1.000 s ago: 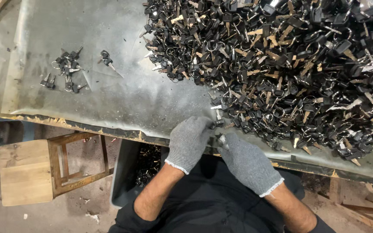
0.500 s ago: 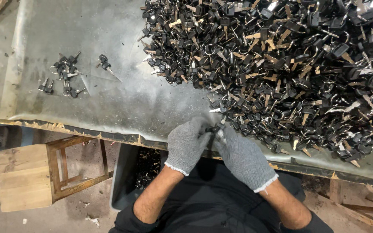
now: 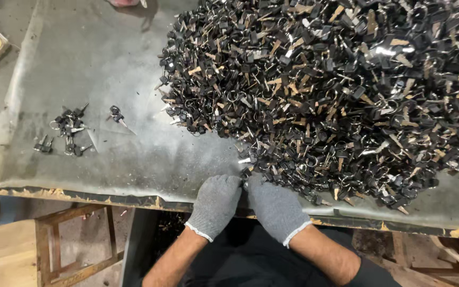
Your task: The person, wearing gloves, picks keys one at a time from a large pile of keys on a workbench and places selected keys onto a separate growing pile on the left side of the bench, continuing this sorting cycle throughout the episode.
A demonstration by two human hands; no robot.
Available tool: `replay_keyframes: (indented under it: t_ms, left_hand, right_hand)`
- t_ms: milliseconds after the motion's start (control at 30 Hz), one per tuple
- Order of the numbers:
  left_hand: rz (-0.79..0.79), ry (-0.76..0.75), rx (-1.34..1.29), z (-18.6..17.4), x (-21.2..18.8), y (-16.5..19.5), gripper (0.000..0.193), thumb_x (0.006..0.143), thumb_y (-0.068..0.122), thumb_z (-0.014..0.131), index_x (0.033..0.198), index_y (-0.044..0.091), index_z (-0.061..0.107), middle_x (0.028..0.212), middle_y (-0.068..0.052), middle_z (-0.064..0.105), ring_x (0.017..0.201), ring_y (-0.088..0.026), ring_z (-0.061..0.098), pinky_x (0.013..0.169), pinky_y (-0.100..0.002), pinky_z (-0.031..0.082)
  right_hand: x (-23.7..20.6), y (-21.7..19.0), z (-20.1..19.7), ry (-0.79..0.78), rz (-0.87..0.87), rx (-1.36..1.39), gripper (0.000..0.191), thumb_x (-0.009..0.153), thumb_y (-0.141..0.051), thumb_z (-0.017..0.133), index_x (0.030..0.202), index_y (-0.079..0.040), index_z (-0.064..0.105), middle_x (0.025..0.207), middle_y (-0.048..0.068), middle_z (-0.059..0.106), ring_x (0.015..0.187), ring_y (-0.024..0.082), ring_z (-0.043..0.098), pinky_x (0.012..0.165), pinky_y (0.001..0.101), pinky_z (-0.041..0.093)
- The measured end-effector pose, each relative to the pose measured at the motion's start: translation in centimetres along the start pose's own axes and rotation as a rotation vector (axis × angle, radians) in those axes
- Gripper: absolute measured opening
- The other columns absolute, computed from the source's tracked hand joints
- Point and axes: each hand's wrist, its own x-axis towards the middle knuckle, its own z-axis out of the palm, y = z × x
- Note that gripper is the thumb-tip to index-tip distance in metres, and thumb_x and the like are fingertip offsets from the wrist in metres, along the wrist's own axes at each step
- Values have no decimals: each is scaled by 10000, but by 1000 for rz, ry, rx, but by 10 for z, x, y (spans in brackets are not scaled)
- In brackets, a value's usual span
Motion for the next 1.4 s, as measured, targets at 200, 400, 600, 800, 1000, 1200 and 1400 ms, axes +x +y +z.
replay_keyframes:
  t_ms: [200,400,600,800,1000,1200,1400]
  left_hand:
    - [-153,-120,-92,-7,13,0,100,818,84,630,876,40,698,873,-186,709,863,-406,680,793,-540,516]
    - [-101,-177,-39,-5,13,-1,90,838,88,620,887,45,683,873,-196,696,853,-409,675,792,-532,524]
    - [-48,33,-25,-1,1,9,186,835,99,664,1014,50,653,842,-171,678,837,-386,666,759,-516,516]
    - [-89,120,-128,0,0,4,169,832,128,718,989,83,677,863,-121,702,854,-355,683,761,-492,518]
    - [-41,69,-13,8,-7,2,122,858,158,711,952,89,674,848,-99,678,856,-304,672,793,-465,519]
    - [21,29,104,10,-7,1,71,896,138,670,922,76,645,818,-112,626,834,-317,640,789,-456,514]
    - [36,92,72,7,-9,8,147,863,109,654,1003,69,632,864,-124,622,875,-329,624,816,-463,501]
  right_hand:
    - [-1,10,-5,256,-172,-169,250,843,-141,616,1075,-71,554,860,93,654,732,276,742,542,407,591]
    - [3,-2,-5,31,58,-316,167,1055,-155,508,1163,-26,510,885,130,660,731,321,762,556,416,616]
    - [13,6,-17,-250,4,193,281,1008,-220,534,1134,28,495,907,274,734,844,442,735,761,538,577]
    - [-8,12,-11,47,10,274,303,905,-243,603,1122,-39,552,834,239,715,762,453,717,668,574,545]
    - [-4,4,-11,30,97,224,264,1047,-282,527,1138,-34,529,757,194,711,677,381,724,596,484,577]
    - [2,-4,-20,31,-35,90,272,973,-256,560,1074,-6,530,745,192,717,678,386,735,559,506,570]
    - [9,-1,-33,-37,69,22,248,1006,-271,548,1048,-28,529,761,195,704,681,402,733,598,509,578]
